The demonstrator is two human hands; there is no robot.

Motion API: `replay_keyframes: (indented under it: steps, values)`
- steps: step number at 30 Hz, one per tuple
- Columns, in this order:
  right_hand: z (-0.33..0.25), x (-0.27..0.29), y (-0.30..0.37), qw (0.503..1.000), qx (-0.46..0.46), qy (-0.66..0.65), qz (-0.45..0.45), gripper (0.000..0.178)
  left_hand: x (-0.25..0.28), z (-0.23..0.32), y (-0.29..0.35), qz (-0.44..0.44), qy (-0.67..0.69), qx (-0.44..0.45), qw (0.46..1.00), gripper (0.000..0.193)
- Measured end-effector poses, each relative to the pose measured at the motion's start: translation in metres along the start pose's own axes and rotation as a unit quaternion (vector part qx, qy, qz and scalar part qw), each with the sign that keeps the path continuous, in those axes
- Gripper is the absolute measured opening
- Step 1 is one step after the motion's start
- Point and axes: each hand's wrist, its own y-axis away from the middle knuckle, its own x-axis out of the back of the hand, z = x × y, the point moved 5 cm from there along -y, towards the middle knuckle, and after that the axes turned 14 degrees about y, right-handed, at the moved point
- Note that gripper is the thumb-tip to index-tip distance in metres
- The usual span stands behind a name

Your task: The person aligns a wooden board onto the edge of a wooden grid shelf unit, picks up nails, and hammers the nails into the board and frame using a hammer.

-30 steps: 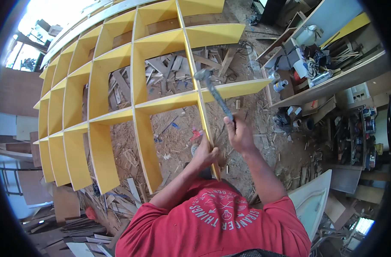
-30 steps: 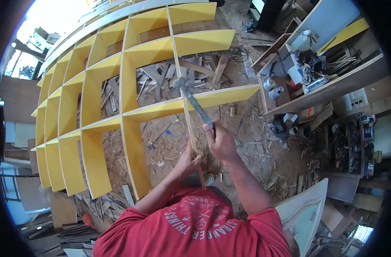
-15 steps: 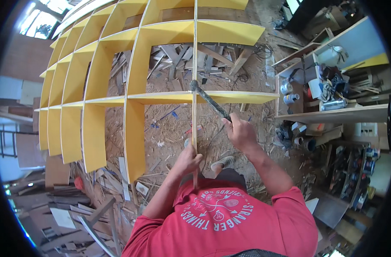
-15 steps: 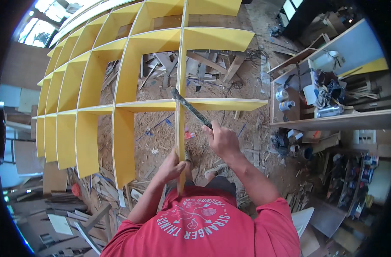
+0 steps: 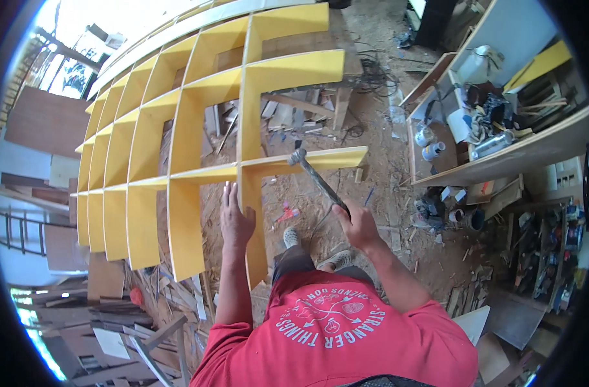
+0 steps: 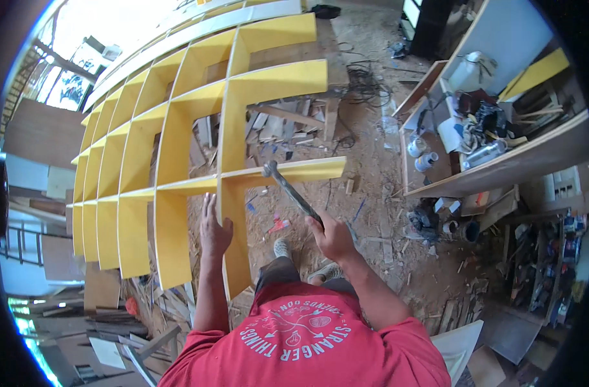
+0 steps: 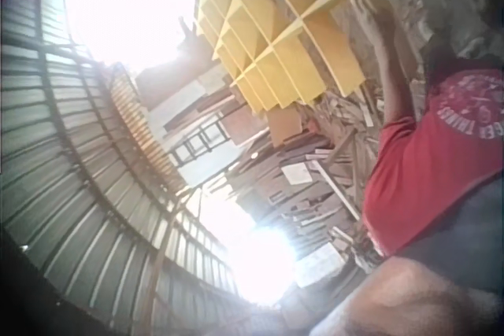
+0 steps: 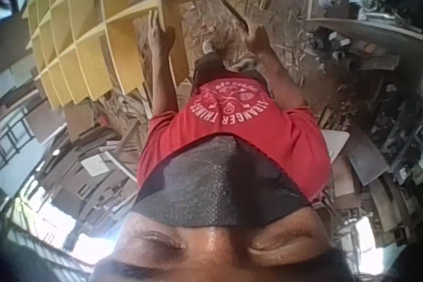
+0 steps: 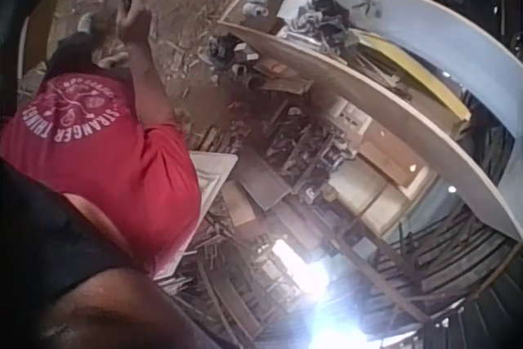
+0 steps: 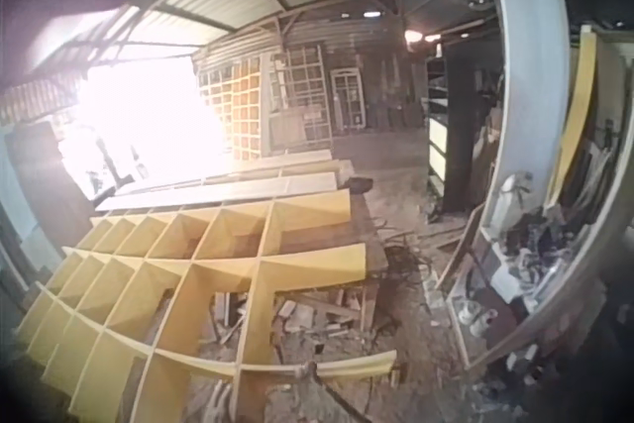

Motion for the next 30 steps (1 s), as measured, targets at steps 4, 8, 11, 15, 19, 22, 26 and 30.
replay_keyframes:
  steps: [4, 8, 11, 15, 19, 22, 26, 30]
  values:
    - [0.068, 0.032, 0.028, 0.994, -0.105, 0.013, -0.021, 0.043, -0.03, 0.016, -0.054, -0.013, -0.031, -0.015, 0.999, 0.085]
    - [0.117, 0.082, 0.042, 0.982, -0.186, 0.032, 0.033, 0.049, -0.069, 0.007, -0.074, -0.033, -0.118, 0.04, 0.992, 0.089]
    - [0.139, 0.119, 0.04, 0.97, -0.229, 0.044, 0.068, 0.05, -0.071, 0.026, -0.087, -0.09, -0.177, 0.09, 0.976, 0.091]
    - [0.163, 0.154, 0.038, 0.955, -0.246, 0.108, 0.129, 0.048, -0.06, 0.073, -0.138, -0.174, -0.137, 0.171, 0.96, 0.081]
    - [0.185, 0.178, 0.009, 0.948, -0.273, 0.071, 0.144, 0.049, -0.109, 0.138, -0.2, -0.158, 0.036, -0.001, 0.987, 0.073]
    - [0.218, 0.19, -0.03, 0.953, -0.26, 0.055, 0.143, 0.051, -0.176, 0.193, -0.218, -0.24, 0.081, -0.078, 0.964, 0.075]
    - [0.261, 0.219, -0.099, 0.968, -0.223, 0.04, 0.109, 0.053, -0.252, 0.243, -0.222, -0.411, 0.034, -0.011, 0.911, 0.077]
    - [0.323, 0.257, -0.174, 0.979, -0.189, 0.063, 0.054, 0.052, -0.326, 0.267, -0.225, -0.457, 0.008, 0.071, 0.886, 0.079]
